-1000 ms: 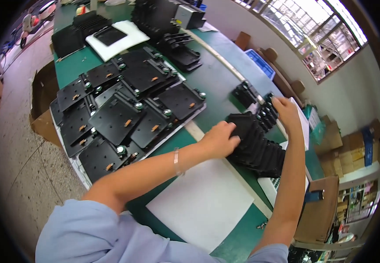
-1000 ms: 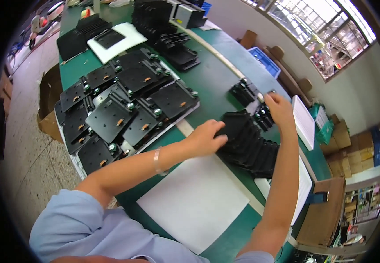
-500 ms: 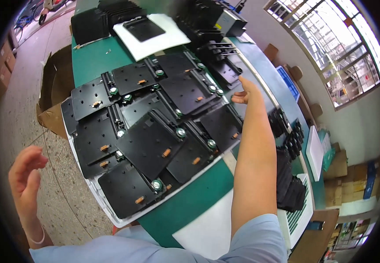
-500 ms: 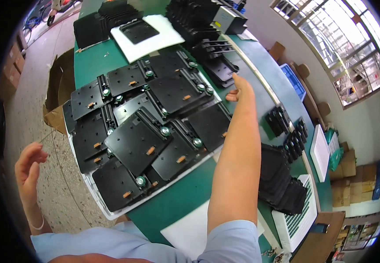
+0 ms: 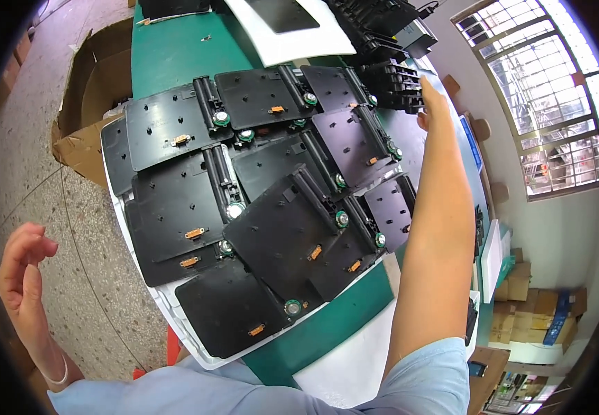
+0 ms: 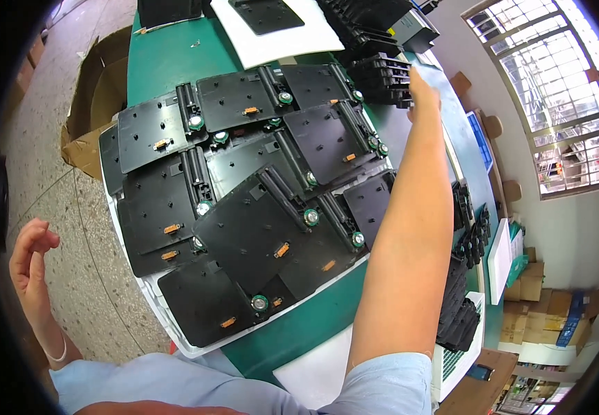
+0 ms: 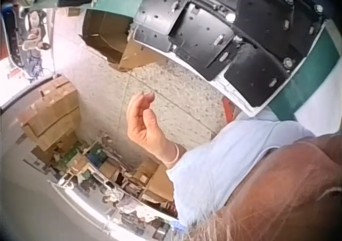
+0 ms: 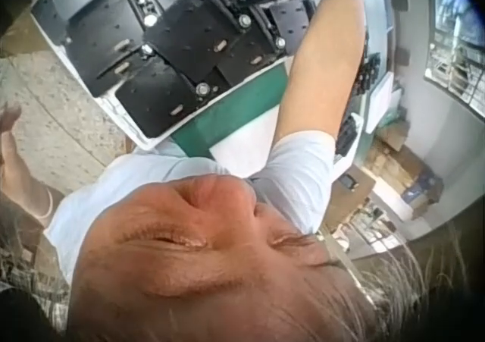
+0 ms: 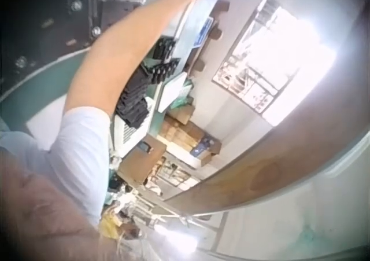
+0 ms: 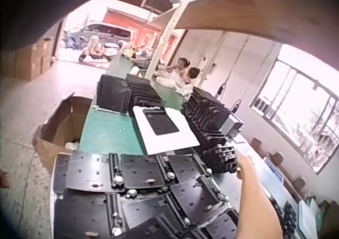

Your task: The person assembles small electronic housings by inserting metal inserts into plastic frames using a manual insertion tool, then organizes the finished parts into a parts tray on an assembly line.

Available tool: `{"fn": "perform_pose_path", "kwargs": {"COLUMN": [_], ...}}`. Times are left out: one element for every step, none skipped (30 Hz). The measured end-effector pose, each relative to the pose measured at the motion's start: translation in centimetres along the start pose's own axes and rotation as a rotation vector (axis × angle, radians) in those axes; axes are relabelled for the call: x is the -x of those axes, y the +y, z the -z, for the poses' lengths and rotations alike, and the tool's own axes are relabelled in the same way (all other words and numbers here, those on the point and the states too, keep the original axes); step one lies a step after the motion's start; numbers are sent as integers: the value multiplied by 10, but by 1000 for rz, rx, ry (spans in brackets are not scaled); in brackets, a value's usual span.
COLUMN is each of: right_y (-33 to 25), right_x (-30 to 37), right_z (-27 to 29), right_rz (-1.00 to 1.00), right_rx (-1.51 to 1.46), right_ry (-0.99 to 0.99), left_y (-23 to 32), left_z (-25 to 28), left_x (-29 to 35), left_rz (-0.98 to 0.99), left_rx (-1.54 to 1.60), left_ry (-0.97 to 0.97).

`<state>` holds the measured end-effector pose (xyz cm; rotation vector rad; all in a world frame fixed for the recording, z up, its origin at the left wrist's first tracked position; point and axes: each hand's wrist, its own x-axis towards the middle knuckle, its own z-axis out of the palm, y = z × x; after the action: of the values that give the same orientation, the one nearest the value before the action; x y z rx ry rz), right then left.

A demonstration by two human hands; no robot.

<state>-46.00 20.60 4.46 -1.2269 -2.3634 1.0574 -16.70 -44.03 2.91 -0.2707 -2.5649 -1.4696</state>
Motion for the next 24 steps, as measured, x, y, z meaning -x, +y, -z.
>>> {"fn": "perform_pose_path", "kwargs": {"right_y": [-17, -28, -38, -46, -52, -53, -54, -53, -52, -51, -54, -56, -55, -56, -54, -53, -51, -49, -48, -48, -49, -51, -61, -54], "right_x": [20, 27, 29, 34, 43, 42, 37, 32, 26, 20, 26, 31, 25, 22, 21, 21, 22, 21, 16, 15, 14, 12, 16, 5], "right_z": [-14, -20, -28, -35, -45, -51, -55, -56, -55, -55, -56, -57, -63, -70, -72, -76, -80, -83, -86, -87, -87, -85, -68, -68], "right_rz": [13, 19, 46, 73, 36, 38, 112, 187, 231, 273, 294, 314, 311, 307, 310, 306, 318, 331, 309, 306, 302, 298, 276, 307], "right_rx": [156, 154, 220, 286, 299, 302, 441, 582, 547, 510, 623, 734, 727, 716, 685, 681, 703, 724, 712, 709, 700, 692, 733, 675], "right_ry": [-17, -27, 8, 43, 119, 112, 181, 251, 223, 195, 178, 160, 174, 188, 176, 170, 187, 204, 226, 219, 185, 151, 155, 163], "left_y": [-5, -7, -9, -12, -17, -22, -26, -30, -33, -36, -38, -39, -39, -38, -35, -33, -33, -33, -33, -31, -30, -28, -30, -27], "left_z": [3, 9, 14, 18, 21, 24, 26, 27, 29, 30, 30, 30, 29, 27, 23, 20, 17, 15, 13, 12, 11, 11, 11, 9], "left_x": [3, 8, 12, 15, 19, 22, 24, 27, 30, 32, 33, 33, 33, 32, 30, 29, 28, 27, 26, 26, 25, 25, 24, 23], "left_rz": [16, 21, 37, 54, 73, 92, 111, 131, 150, 169, 187, 204, 219, 221, 214, 206, 206, 197, 188, 190, 189, 188, 178, 184], "left_rx": [-5, -12, -14, -16, -14, -13, -13, -11, -10, -10, -9, -7, -6, -13, -10, -7, -12, -6, 0, -8, -19, -30, -15, -46], "left_ry": [19, 27, 39, 51, 60, 68, 76, 82, 87, 92, 94, 97, 99, 96, 94, 92, 89, 85, 83, 80, 67, 55, 55, 55]}}
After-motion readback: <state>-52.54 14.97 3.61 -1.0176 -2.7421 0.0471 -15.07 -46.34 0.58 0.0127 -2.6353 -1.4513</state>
